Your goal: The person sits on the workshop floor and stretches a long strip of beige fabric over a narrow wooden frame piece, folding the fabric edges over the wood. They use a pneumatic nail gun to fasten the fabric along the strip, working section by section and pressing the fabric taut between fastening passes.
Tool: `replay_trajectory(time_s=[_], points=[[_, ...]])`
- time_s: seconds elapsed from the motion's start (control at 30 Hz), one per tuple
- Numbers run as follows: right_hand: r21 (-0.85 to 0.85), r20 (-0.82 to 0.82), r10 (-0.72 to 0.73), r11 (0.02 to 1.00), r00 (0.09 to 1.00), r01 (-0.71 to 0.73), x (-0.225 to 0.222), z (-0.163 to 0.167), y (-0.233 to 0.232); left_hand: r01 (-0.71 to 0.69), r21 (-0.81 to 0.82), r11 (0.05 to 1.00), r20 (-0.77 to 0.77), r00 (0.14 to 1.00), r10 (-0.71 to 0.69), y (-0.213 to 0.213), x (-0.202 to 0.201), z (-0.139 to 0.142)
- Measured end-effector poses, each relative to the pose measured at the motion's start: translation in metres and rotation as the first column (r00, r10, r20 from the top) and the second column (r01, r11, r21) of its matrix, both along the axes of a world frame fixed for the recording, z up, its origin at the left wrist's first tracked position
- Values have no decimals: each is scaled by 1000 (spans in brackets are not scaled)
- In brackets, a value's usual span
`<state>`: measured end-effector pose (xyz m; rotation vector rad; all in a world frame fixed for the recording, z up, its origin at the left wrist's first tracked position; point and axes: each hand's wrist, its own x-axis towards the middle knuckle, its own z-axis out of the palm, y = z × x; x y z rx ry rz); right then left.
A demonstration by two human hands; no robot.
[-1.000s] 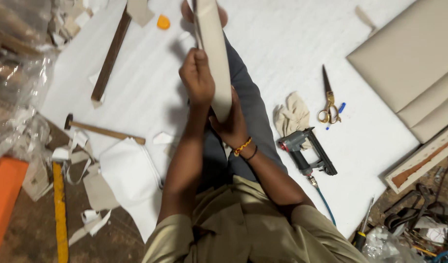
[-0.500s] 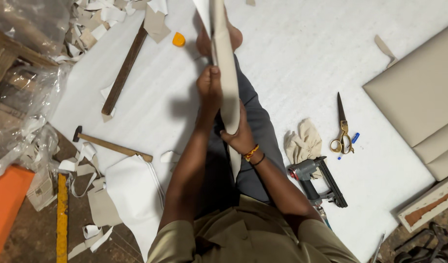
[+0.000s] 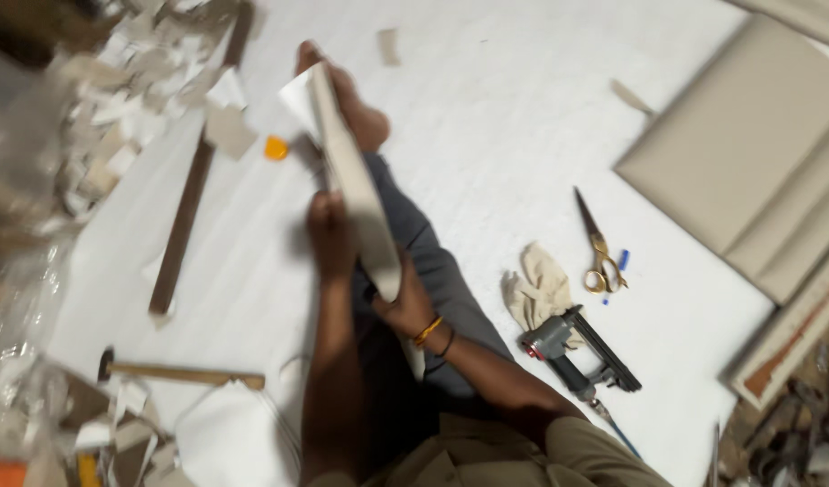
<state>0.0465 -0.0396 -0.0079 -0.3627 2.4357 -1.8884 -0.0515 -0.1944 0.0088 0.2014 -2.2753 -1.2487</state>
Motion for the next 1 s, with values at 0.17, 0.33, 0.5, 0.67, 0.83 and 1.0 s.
replay_trajectory(time_s=[0.17, 0.33, 0.5, 0.67, 0.83, 1.0], points=[[68, -198, -89, 992, 976, 105, 11, 5, -8, -280, 213, 936, 152, 956, 252, 37, 3, 39], [-37, -21, 188, 981, 982, -188, 1, -3, 25, -108, 415, 903, 27, 994, 106, 28, -3, 24], [-222, 125, 253, 950, 959, -222, -69, -17, 46, -159, -94, 983, -341, 932, 118, 1, -19, -38], [36, -325, 387, 917, 863, -398, -97, -8, 22, -1, 511, 859, -81, 995, 50, 15, -30, -68], [94, -294, 309, 951, 904, -295, -92, 14, 12, 35, 697, 716, -58, 998, 8, 29, -33, -49], [248, -294, 267, 948, 918, -197, -97, 31, 3, 126, 869, 479, -112, 992, -59, 37, -31, -27]])
